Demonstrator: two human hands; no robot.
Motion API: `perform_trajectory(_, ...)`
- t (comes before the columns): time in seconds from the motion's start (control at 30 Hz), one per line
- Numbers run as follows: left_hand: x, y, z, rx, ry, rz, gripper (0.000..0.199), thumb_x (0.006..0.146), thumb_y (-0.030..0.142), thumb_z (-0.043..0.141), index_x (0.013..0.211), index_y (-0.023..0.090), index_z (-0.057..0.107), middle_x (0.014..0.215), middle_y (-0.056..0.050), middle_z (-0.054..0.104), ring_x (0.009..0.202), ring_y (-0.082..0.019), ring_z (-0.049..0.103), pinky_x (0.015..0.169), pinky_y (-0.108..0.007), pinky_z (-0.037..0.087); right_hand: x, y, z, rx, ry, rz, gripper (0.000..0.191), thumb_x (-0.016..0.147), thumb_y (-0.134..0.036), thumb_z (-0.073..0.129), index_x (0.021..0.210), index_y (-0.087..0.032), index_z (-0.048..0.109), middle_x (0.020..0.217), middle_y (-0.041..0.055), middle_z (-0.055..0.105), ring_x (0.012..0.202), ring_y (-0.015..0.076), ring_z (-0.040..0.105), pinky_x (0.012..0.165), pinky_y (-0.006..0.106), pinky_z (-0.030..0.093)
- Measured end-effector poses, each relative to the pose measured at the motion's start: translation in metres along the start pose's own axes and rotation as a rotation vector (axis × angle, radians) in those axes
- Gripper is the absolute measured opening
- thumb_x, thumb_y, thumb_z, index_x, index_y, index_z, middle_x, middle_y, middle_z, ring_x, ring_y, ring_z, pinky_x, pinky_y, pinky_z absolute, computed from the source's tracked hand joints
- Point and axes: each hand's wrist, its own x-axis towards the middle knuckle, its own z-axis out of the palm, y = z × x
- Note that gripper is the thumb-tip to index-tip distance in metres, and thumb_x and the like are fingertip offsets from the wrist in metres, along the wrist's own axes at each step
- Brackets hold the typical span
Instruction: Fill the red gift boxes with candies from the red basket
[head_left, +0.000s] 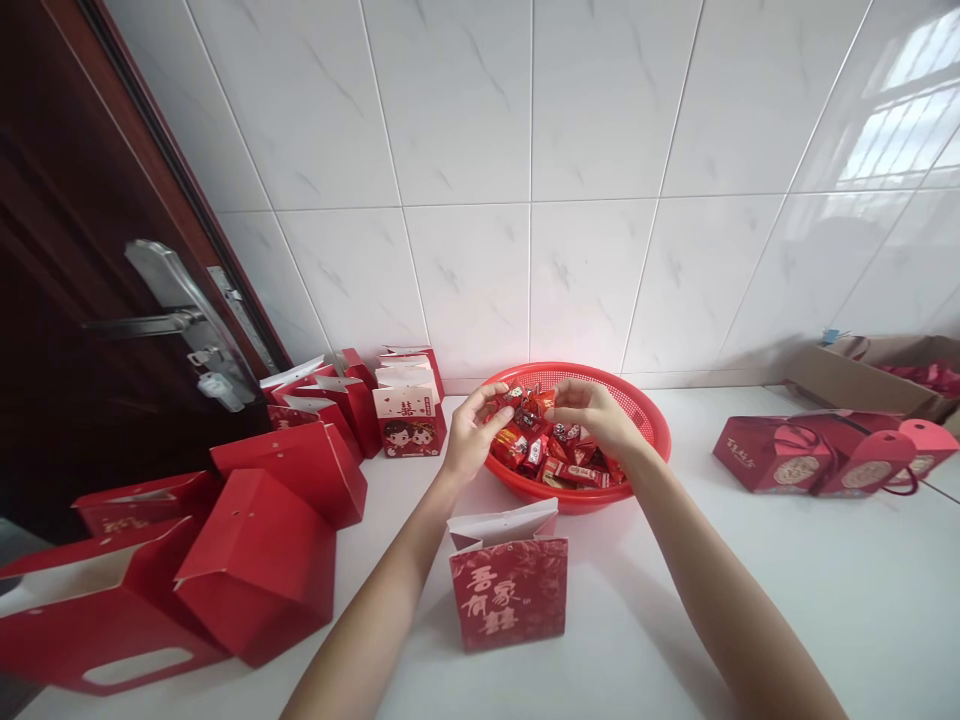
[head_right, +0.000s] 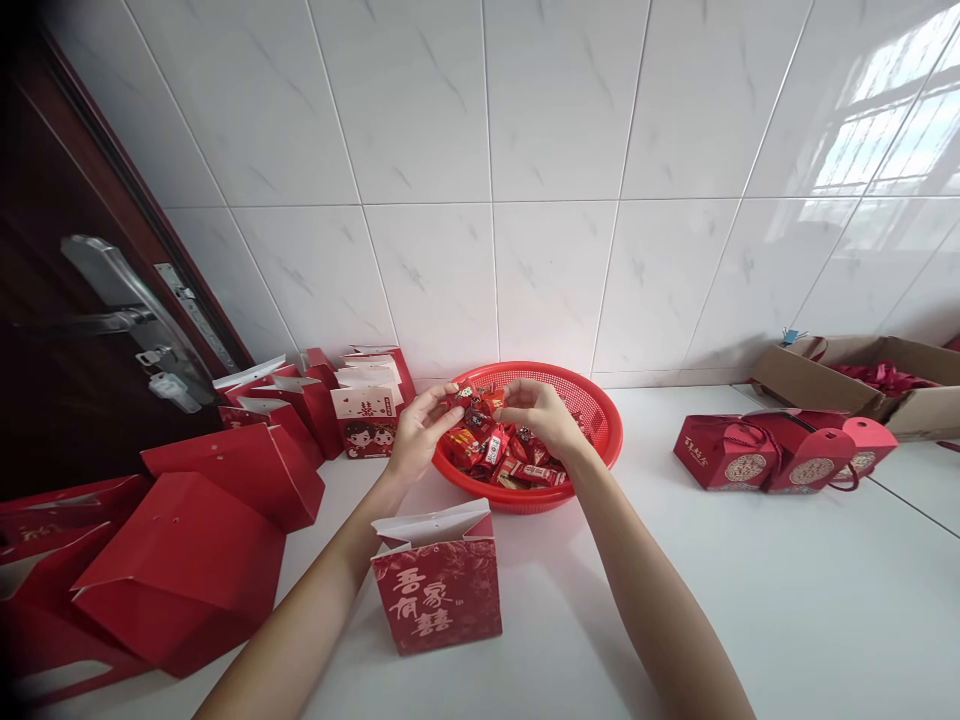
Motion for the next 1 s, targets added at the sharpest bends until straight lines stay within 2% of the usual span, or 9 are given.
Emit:
perform_trajectory(0.17, -0.001, 0.012, 0.002, 0.022, 0.015, 0.023, 0.037, 0.070, 0.034, 0.079, 0.102, 0.019, 0.069, 0.114, -0.008, 0.072, 0.109, -0.024, 0.066, 0.098, -0.037, 0.051, -0.007, -0.016, 0.002, -0.017, -0.019, -0.016, 0.027, 0.066, -0.033, 0.082, 0.077, -0.019, 0.063, 0.080, 0.0006, 0.068, 0.075, 0.0153, 0.064, 0.069, 0.029, 0.051)
perform_trajectory(0.33, -0.005, 0.036, 0.003, 0.097, 0.000, 0.139, 0.032, 0.076, 0.033, 0.076, 0.104, 0.021, 0.069, 0.116, -0.008, 0.072, 0.110, -0.023, 0.067, 0.096, -0.035, 0.053, -0.014, -0.030, 0.007, -0.067, -0.024, -0.082, 0.030, 0.069, -0.037, 0.083, 0.080, -0.018, 0.062, 0.085, 0.0028, 0.069, 0.073, 0.0154, 0.065, 0.062, 0.028, 0.051)
perform_trajectory(0.5, -0.013, 0.063, 0.000, 0.227, -0.036, 0.264, 0.026, 0.083, 0.030, 0.073, 0.107, 0.022, 0.070, 0.115, -0.006, 0.071, 0.113, -0.023, 0.065, 0.090, -0.030, 0.056, -0.025, -0.043, 0.014, -0.120, -0.052, -0.142, 0.029, 0.074, -0.038, 0.080, 0.082, -0.019, 0.060, 0.082, 0.0038, 0.069, 0.076, 0.0172, 0.068, 0.062, 0.028, 0.052)
perform_trajectory(0.67, -0.025, 0.089, -0.001, 0.299, -0.095, 0.332, 0.022, 0.085, 0.028, 0.072, 0.107, 0.024, 0.072, 0.112, -0.005, 0.070, 0.110, -0.022, 0.065, 0.083, -0.027, 0.060, -0.040, -0.055, 0.023, -0.152, -0.089, -0.151, 0.029, 0.077, -0.036, 0.078, 0.094, -0.020, 0.061, 0.075, 0.0000, 0.065, 0.059, 0.0124, 0.060, 0.051, 0.026, 0.049)
perform_trajectory(0.77, -0.032, 0.105, -0.003, 0.326, -0.116, 0.324, 0.022, 0.083, 0.026, 0.074, 0.104, 0.023, 0.073, 0.108, -0.004, 0.069, 0.105, -0.021, 0.066, 0.081, -0.026, 0.061, -0.051, -0.061, 0.028, -0.206, -0.096, -0.152, 0.028, 0.080, -0.033, 0.075, 0.099, -0.021, 0.060, 0.073, -0.0012, 0.063, 0.059, 0.0131, 0.060, 0.049, 0.025, 0.048)
perform_trajectory(0.87, -0.037, 0.120, -0.007, 0.364, -0.168, 0.293, 0.019, 0.081, 0.027, 0.076, 0.099, 0.023, 0.075, 0.102, -0.005, 0.070, 0.097, -0.020, 0.067, 0.075, -0.027, 0.062, -0.061, -0.068, 0.030, -0.260, -0.137, -0.193, 0.020, 0.083, -0.029, 0.070, 0.099, -0.022, 0.060, 0.080, 0.0011, 0.066, 0.063, 0.0142, 0.062, 0.052, 0.026, 0.050)
perform_trajectory(1.0, -0.043, 0.141, -0.019, 0.405, -0.227, 0.255, 0.012, 0.080, 0.030, 0.076, 0.090, 0.022, 0.077, 0.091, -0.005, 0.071, 0.085, -0.019, 0.068, 0.064, -0.024, 0.059, -0.069, -0.077, 0.024, -0.343, -0.298, -0.233, 0.019, 0.083, -0.020, 0.067, 0.102, -0.022, 0.063, 0.093, 0.0036, 0.071, 0.081, 0.0180, 0.068, 0.068, 0.029, 0.055)
